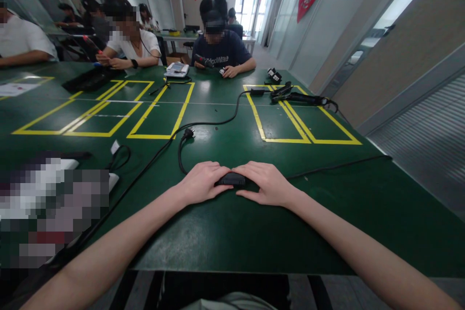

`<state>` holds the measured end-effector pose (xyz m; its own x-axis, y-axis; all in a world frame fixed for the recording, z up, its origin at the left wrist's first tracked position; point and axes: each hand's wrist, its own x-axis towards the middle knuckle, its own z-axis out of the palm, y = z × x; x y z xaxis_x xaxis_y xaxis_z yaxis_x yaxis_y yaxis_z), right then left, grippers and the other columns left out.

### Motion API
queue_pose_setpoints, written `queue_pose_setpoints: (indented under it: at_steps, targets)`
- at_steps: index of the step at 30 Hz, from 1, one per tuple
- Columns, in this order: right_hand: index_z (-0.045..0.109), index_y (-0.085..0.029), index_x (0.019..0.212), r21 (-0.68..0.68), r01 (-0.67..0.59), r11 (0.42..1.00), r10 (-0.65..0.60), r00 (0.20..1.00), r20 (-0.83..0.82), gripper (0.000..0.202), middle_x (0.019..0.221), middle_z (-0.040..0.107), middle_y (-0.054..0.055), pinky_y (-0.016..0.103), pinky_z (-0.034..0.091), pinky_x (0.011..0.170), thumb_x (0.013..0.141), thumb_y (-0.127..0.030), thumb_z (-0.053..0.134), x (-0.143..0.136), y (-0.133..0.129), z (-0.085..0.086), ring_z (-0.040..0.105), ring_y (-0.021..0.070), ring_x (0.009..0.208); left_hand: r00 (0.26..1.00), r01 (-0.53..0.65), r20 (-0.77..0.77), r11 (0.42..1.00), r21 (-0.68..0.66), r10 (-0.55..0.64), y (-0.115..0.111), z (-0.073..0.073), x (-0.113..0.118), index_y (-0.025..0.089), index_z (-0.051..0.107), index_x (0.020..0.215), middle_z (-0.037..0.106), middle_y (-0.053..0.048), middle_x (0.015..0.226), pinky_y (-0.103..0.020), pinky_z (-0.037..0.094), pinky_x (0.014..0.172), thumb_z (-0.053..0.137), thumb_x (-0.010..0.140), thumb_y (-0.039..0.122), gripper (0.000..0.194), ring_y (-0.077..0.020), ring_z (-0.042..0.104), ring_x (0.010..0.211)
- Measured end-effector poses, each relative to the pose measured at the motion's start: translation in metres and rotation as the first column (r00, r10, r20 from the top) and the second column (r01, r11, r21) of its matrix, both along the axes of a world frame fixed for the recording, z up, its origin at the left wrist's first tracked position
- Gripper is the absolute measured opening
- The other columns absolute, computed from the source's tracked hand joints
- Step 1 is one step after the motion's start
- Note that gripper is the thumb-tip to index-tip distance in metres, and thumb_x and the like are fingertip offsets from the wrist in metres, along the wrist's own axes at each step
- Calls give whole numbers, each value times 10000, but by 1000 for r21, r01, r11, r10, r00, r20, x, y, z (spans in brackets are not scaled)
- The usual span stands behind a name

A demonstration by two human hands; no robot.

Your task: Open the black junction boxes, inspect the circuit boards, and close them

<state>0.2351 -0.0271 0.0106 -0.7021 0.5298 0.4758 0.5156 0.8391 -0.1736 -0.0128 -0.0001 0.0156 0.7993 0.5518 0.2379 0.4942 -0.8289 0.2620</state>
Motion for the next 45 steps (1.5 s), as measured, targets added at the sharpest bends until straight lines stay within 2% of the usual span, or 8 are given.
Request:
queue_pose_setpoints:
  at_steps: [11, 22, 24, 27, 30, 33, 37, 45]
  targets:
    - [635, -177, 1317, 34, -49, 998, 55, 978, -201, 345, 1133, 775, 119, 372, 639, 858, 986, -272, 632, -1, -2, -3, 758, 232, 990, 997, -8, 78, 1000, -5, 8, 1, 1, -6, 190, 704, 1152, 741, -52, 890, -310, 512, 779, 607, 1002, 445, 311, -198, 701, 826]
    - [645, -176, 1297, 116, -38, 992, 53, 991, -125, 319, 1138, 780, 128, 396, 652, 895, 985, -186, 581, 0, -4, -1, 764, 236, 1019, 991, -54, 115, 993, -108, 66, -5, 2, -1, 167, 661, 1301, 761, -99, 1040, -344, 539, 842, 619, 960, 531, 500, -241, 695, 928]
    - [661, -185, 1273, 155, -65, 986, 79, 993, -91, 309, 1157, 772, 130, 413, 645, 908, 981, -166, 561, 0, -5, -2, 749, 244, 1059, 983, -102, 125, 966, -239, 134, -6, 8, 1, 171, 695, 1235, 761, -90, 1052, -332, 528, 823, 643, 907, 619, 557, -239, 687, 919]
    - [700, -196, 1159, 222, -88, 971, 95, 995, -24, 248, 1158, 764, 129, 404, 639, 873, 976, -132, 547, -3, -8, -4, 723, 251, 1093, 978, -146, 45, 818, -557, 205, -4, 14, 3, 162, 739, 887, 727, -18, 765, -258, 462, 664, 444, 1006, 616, 555, -168, 643, 701]
    - [699, -205, 1046, 233, -67, 970, 60, 998, 37, 190, 1152, 754, 128, 387, 624, 835, 991, -141, 529, -6, -8, -5, 713, 246, 1067, 974, -119, 63, 731, -672, 216, -2, 14, 2, 142, 723, 828, 685, -1, 709, -234, 412, 600, 528, 970, 593, 511, -144, 596, 657]
    - [660, -178, 1143, 103, -7, 995, 3, 999, 42, 218, 1222, 719, 173, 400, 611, 824, 978, -309, 606, -7, -7, -2, 714, 270, 1041, 963, -120, 126, 799, -590, 238, -2, 9, 1, 155, 742, 972, 695, 1, 776, -240, 427, 625, 618, 944, 546, 411, -149, 604, 690]
    - [612, -175, 1205, -202, 86, 976, -93, 995, -26, 295, 1080, 752, 115, 338, 583, 799, 983, -370, 605, -4, -6, 3, 724, 221, 916, 973, -182, 90, 945, -271, 214, -4, 5, 0, 186, 742, 1057, 713, -34, 859, -289, 489, 752, 691, 928, 515, 357, -199, 662, 814]
    - [638, -177, 1164, -264, 109, 958, -126, 991, -49, 213, 1030, 736, 92, 323, 548, 812, 1036, -291, 511, -5, -4, 1, 696, 208, 915, 983, -149, 73, 968, -200, 167, -5, 5, -1, 194, 704, 1089, 760, -53, 986, -327, 529, 804, 614, 988, 479, 315, -227, 703, 873]
